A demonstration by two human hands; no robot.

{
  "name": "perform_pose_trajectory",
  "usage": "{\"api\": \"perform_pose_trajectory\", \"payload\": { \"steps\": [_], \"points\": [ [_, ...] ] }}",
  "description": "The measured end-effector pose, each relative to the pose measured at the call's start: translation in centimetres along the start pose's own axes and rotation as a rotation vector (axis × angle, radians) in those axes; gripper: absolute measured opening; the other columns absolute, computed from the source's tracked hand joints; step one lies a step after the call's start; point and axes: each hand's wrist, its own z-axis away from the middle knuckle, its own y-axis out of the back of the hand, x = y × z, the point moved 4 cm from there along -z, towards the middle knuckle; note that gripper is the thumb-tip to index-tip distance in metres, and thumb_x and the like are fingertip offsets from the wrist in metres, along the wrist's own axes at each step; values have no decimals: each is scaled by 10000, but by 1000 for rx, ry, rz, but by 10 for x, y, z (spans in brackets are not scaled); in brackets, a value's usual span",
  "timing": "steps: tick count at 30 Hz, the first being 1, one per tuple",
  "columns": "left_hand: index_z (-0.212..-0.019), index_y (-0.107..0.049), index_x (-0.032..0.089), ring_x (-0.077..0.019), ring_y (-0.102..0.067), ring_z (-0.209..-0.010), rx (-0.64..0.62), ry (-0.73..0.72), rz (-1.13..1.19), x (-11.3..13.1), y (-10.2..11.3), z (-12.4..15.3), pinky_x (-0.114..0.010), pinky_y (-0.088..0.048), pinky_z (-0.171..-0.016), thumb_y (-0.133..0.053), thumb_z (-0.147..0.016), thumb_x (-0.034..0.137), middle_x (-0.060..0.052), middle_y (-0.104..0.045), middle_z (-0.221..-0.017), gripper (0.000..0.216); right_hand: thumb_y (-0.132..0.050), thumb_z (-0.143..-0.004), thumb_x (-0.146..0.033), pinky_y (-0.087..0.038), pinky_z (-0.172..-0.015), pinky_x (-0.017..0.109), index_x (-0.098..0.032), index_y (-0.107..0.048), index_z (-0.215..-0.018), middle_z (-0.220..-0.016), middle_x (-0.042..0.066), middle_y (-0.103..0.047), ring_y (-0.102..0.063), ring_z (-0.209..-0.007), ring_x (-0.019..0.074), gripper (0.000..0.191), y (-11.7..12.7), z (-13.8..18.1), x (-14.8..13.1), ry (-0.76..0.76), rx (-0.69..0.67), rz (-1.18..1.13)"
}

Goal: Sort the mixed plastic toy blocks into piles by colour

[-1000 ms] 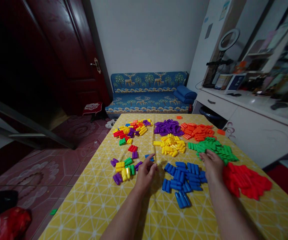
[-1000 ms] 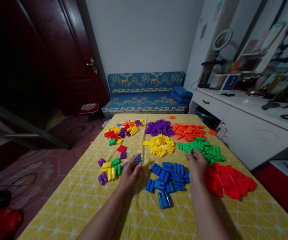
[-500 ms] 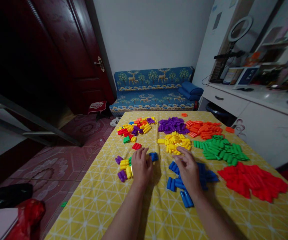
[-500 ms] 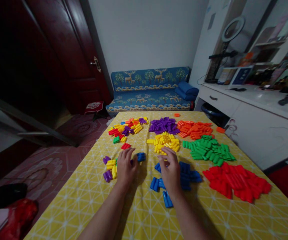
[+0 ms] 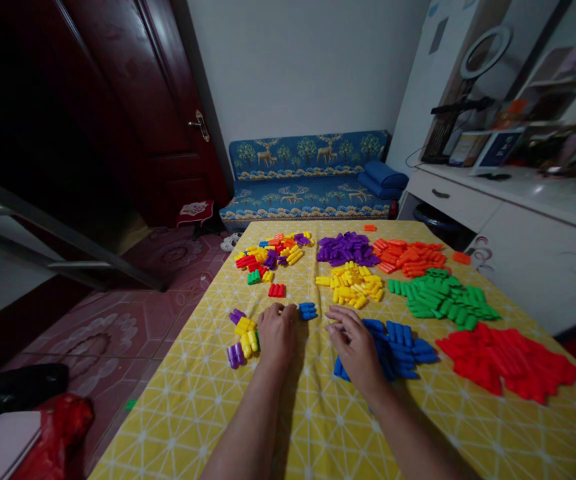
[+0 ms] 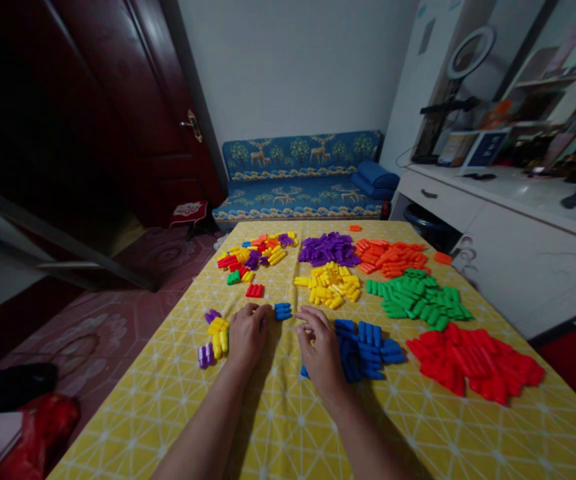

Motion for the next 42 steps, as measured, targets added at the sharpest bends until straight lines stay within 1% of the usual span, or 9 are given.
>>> {"api": "perform_pose_trajectory", "payload": {
  "steps": [8, 12, 17, 21, 24, 28, 32, 38, 42],
  "points": [
    [-1072, -630, 226, -230, -649, -877, 81, 63, 206, -4, 1, -3, -352, -424, -821, -527, -901, 347, -71, -704, -999, 234, -536, -866, -237, -579, -752, 341, -217, -669, -1029, -1215, 104, -599, -646, -941, 200, 212, -1, 2, -3, 4, -26, -18],
    [-1000, -606, 215, -181, -639, -788, 175, 98, 829, 8, 8, 4, -289, -455, -715, -598, -862, 385, -41, -685, -886, 220, -548, -866, -243, -580, -700, 316, -221, -664, -1043, -1197, 99, -608, -658, -863, 180, 212, -3, 2, -8, -10, -50, -30],
    [-960, -579, 182, -46, -386, -429, -10, 497, 1859, 30, -16, 11, -171, -297, -418, -584, -854, 505, 51, -507, -625, 341, -577, -864, -235, -555, -647, 269, -222, -639, -1085, -1073, 71, -633, -649, -764, 145, 230, -9, 5, -19, 31, -139, -59],
    [-931, -606, 174, -80, -570, -587, -86, 723, 2275, 38, -27, 13, -194, -466, -554, -571, -880, 389, -23, -637, -783, 225, -617, -843, -211, -541, -614, 261, -238, -637, -1106, -1069, 63, -620, -629, -716, 136, 266, -15, 8, -26, 51, -209, -43],
    [-1063, -621, 201, -182, -656, -983, -145, 737, 2382, 39, -25, 15, -331, -524, -856, -511, -902, 439, -92, -670, -1141, 307, -633, -827, -181, -563, -737, 303, -266, -624, -1175, -1127, 66, -606, -642, -858, 173, 359, -20, 10, -28, 104, -244, 2],
    [-1194, -602, 208, -256, -521, -1269, -254, 583, 2406, 43, -18, 17, -429, -423, -1042, -445, -883, 596, -123, -574, -1349, 521, -616, -837, -156, -508, -945, 359, -313, -599, -1259, -1177, 54, -598, -581, -1113, 217, 451, -25, 13, -29, 173, -271, 91],
    [-1256, -579, 225, -277, -459, -1331, -321, 477, 2372, 46, -16, 18, -477, -378, -1081, -417, -859, 669, -121, -536, -1397, 617, -572, -855, -151, -502, -952, 372, -324, -595, -1267, -1150, 53, -602, -576, -1121, 221, 448, -29, 14, -30, 188, -311, 159],
    [-1252, -584, 233, -294, -449, -1336, -322, 462, 2332, 46, -18, 18, -501, -382, -1073, -437, -845, 684, -121, -535, -1396, 625, -582, -779, -122, -489, -961, 430, -261, -592, -1227, -1187, 79, -632, -583, -1136, 259, 469, -29, 12, -31, 150, -266, 227],
    [-1236, -586, 211, -299, -459, -1330, -325, 503, 2394, 46, -21, 16, -494, -393, -1067, -462, -859, 631, -133, -526, -1404, 578, -621, -729, -159, -560, -731, 334, -238, -595, -1197, -1021, 50, -700, -674, -773, 177, 475, -22, -7, -16, -58, -266, 100]
  ]
}}
